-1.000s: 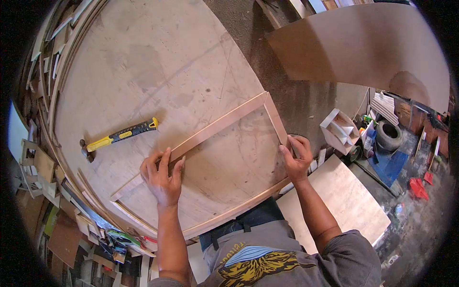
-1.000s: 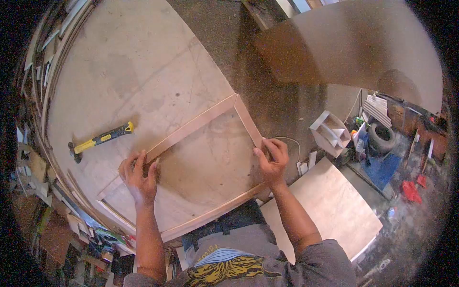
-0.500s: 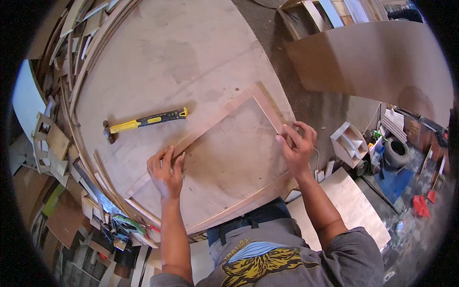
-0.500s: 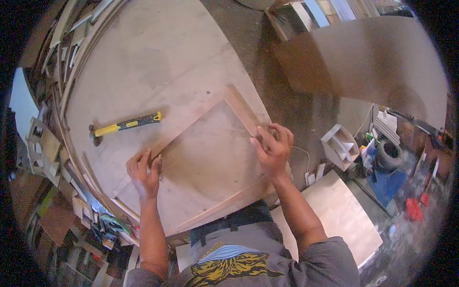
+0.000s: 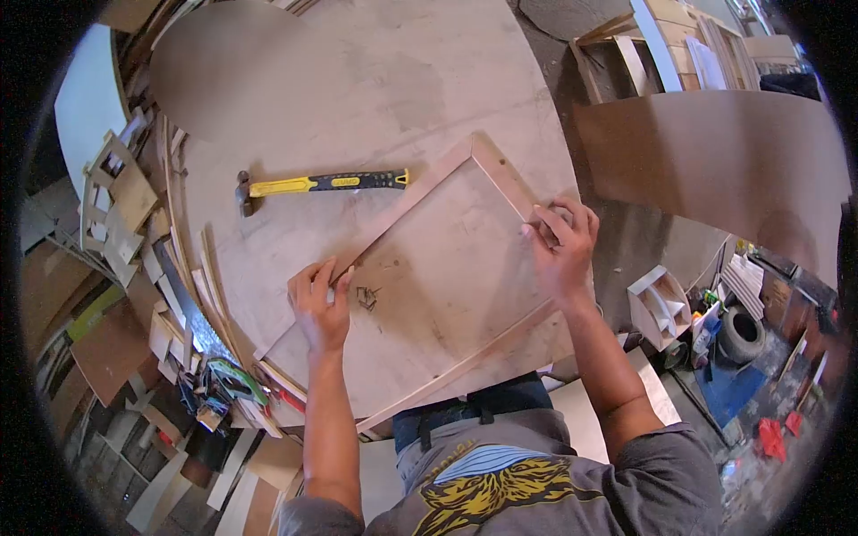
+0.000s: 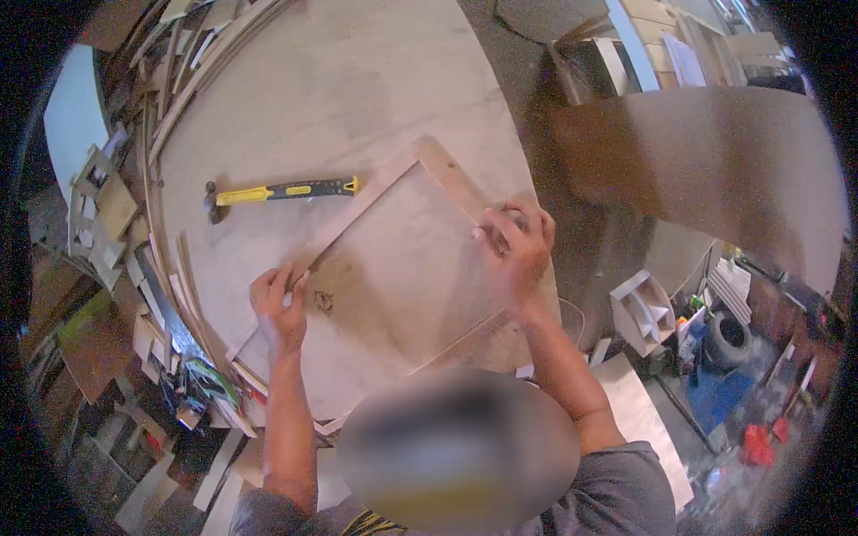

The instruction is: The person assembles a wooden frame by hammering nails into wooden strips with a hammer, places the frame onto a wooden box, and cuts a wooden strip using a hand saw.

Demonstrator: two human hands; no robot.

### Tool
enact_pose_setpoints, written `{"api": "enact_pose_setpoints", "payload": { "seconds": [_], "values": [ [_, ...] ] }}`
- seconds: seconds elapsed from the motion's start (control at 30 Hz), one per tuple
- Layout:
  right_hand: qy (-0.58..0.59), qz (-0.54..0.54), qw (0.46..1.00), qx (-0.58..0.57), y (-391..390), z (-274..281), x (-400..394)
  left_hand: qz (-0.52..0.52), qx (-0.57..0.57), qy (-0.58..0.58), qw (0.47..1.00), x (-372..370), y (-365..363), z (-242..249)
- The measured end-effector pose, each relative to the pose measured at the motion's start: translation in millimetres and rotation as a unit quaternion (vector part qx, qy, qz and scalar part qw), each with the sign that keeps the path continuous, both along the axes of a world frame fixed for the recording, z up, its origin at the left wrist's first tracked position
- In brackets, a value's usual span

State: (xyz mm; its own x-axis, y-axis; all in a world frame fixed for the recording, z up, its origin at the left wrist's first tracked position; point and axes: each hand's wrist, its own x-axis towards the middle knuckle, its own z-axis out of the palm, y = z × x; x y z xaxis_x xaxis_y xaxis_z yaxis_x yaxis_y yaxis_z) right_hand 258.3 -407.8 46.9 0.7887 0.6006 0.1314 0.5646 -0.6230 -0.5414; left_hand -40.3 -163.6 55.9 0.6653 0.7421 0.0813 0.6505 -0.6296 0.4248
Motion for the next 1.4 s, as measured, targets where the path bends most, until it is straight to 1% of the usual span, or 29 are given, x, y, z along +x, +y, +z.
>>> {"api": "enact_pose_setpoints", "payload": {
  "seconds": [0.13, 0.23, 0.33, 0.4, 0.47, 0.57, 0.63, 0.7, 0.77, 0.8, 0.83, 0.87, 0.9, 0.93, 0.97, 1.0, 1.07, 1.17, 1.27, 1.37, 1.4],
  "values": [
    [-0.004, 0.024, 1.0, -0.016, 1, 1, 4, 0.02, -0.009, -0.018, 1.0, -3, -6, -1],
    [-0.051, -0.004, 0.998, -0.047, 11, 10, 0, 0.022, 0.01, -0.025, 0.999, -6, -8, -5],
    [-0.055, 0.129, 0.99, -0.001, 46, 21, -11, 0.031, 0.019, -0.032, 0.999, -8, -11, -7],
    [-0.043, 0.204, 0.977, 0.038, 98, 21, -24, 0.032, 0.024, -0.034, 0.999, -7, -12, -7],
    [-0.03, 0.24, 0.969, 0.054, 154, 24, -35, 0.039, 0.026, -0.034, 0.998, -7, -12, -6],
    [-0.108, 0.35, 0.93, -0.044, 205, 0, -25, 0.05, 0.033, -0.031, 0.998, -13, -10, -6],
    [-0.137, 0.339, 0.927, -0.083, 233, -8, -7, 0.062, 0.035, -0.027, 0.997, -21, -9, -6],
    [-0.225, 0.281, 0.93, -0.073, 260, -15, 20, 0.081, 0.034, -0.022, 0.996, -31, -12, -7],
    [-0.273, 0.142, 0.933, -0.187, 289, -60, 49, 0.086, 0.057, -0.027, 0.994, -41, -10, -14],
    [-0.234, 0.182, 0.953, -0.065, 271, -51, 57, 0.094, 0.066, -0.02, 0.993, -50, -11, -13],
    [-0.187, 0.216, 0.956, 0.061, 254, -25, 69, 0.106, 0.065, -0.02, 0.992, -54, -12, -12],
    [-0.117, 0.171, 0.977, -0.056, 237, 7, 59, 0.115, 0.063, -0.019, 0.991, -60, -14, -8],
    [-0.119, 0.155, 0.98, -0.028, 213, 17, 51, 0.127, 0.066, -0.009, 0.99, -68, -14, -7],
    [-0.086, 0.158, 0.982, -0.053, 185, 31, 49, 0.134, 0.066, -0.002, 0.989, -74, -16, -6],
    [-0.098, 0.164, 0.979, -0.076, 154, 24, 52, 0.137, 0.065, 0.0, 0.988, -81, -17, -4],
    [-0.063, 0.114, 0.988, -0.085, 127, 25, 43, 0.143, 0.059, -0.005, 0.988, -87, -18, -1],
    [-0.15, 0.136, 0.976, -0.086, 56, -10, 53, 0.148, 0.041, -0.023, 0.988, -92, -17, -2],
    [-0.046, 0.056, 0.994, -0.083, -1, -4, 27, 0.141, 0.033, -0.028, 0.989, -107, -22, -19],
    [-0.073, 0.06, 0.988, -0.121, -19, -12, 20, 0.123, 0.048, -0.015, 0.991, -110, -23, -20],
    [-0.097, 0.125, 0.981, -0.11, 0, -3, 14, 0.125, 0.045, -0.022, 0.991, -109, -25, -17],
    [-0.087, 0.125, 0.984, -0.098, 5, -6, 13, 0.127, 0.044, -0.021, 0.991, -109, -25, -17]
  ]
}}
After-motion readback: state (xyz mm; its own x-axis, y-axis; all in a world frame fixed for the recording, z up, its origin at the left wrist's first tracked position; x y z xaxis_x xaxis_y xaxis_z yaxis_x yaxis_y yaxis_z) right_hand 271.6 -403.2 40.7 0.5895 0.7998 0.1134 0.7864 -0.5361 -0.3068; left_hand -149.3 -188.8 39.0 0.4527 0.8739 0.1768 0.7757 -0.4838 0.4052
